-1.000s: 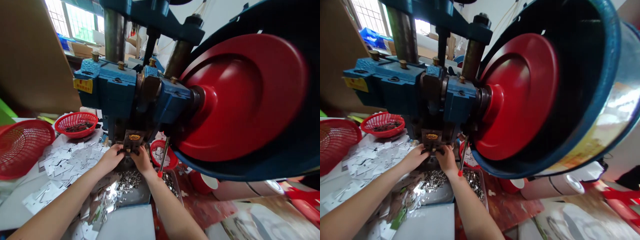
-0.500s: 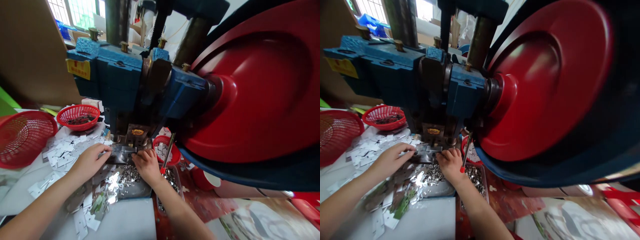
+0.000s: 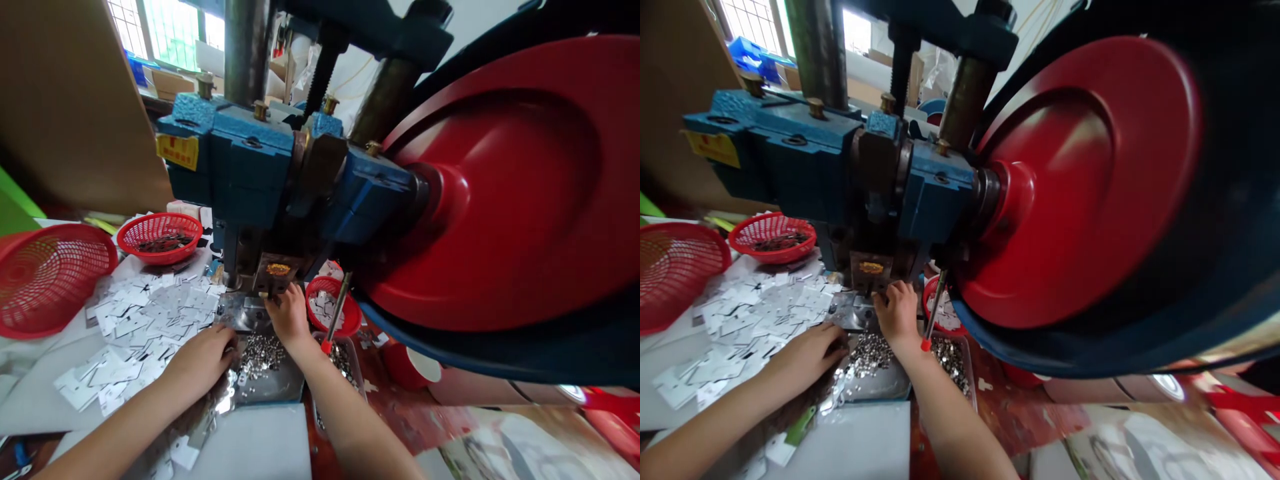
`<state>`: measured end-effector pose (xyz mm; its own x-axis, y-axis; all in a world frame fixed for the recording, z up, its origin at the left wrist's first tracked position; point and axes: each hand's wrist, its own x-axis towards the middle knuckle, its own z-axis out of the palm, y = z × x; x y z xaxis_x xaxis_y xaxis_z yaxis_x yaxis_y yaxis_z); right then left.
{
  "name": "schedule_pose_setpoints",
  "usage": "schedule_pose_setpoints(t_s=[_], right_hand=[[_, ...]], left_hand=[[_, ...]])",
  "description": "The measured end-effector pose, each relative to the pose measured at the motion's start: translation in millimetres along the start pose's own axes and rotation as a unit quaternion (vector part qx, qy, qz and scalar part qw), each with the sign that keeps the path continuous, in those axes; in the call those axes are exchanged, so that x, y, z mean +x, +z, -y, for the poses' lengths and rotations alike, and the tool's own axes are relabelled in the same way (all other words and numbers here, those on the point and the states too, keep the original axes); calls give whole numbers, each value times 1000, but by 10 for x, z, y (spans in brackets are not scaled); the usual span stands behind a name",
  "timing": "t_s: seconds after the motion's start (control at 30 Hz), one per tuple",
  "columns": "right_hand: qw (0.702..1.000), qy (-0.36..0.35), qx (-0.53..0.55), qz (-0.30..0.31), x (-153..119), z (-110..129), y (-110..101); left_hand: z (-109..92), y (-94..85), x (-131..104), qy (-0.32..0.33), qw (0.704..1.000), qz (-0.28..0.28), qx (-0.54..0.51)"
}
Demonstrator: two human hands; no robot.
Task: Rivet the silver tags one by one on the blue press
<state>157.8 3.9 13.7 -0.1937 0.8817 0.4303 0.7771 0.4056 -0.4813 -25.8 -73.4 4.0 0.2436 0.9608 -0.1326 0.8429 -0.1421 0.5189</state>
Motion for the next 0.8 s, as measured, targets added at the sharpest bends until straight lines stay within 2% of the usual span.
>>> schedule_pose_setpoints(t_s=[0.1, 0.23, 0.33, 0.43, 0.57, 0.67, 0.8], right_hand=[[996, -65, -60, 26, -57, 49, -31], [985, -133, -98, 56, -178, 116, -198], [983, -137, -102, 69, -218, 141, -263], [988, -111, -78, 69, -203, 121, -228], [994, -80, -34, 66, -156, 61, -181], [991, -115, -45, 59, -158, 27, -212], [986, -154, -54, 40, -243, -31, -263]], left_hand=[[26, -25, -6, -3, 1000, 0, -28], [78, -81, -8, -23, 998, 9, -52], [139, -145, -14, -10, 997, 0, -77], [187, -218, -41, 11, 995, -10, -94], [224, -258, -86, -14, 993, -34, -110], [245, -229, -97, -45, 986, -74, -144], [247, -208, -96, -86, 973, -92, -196]])
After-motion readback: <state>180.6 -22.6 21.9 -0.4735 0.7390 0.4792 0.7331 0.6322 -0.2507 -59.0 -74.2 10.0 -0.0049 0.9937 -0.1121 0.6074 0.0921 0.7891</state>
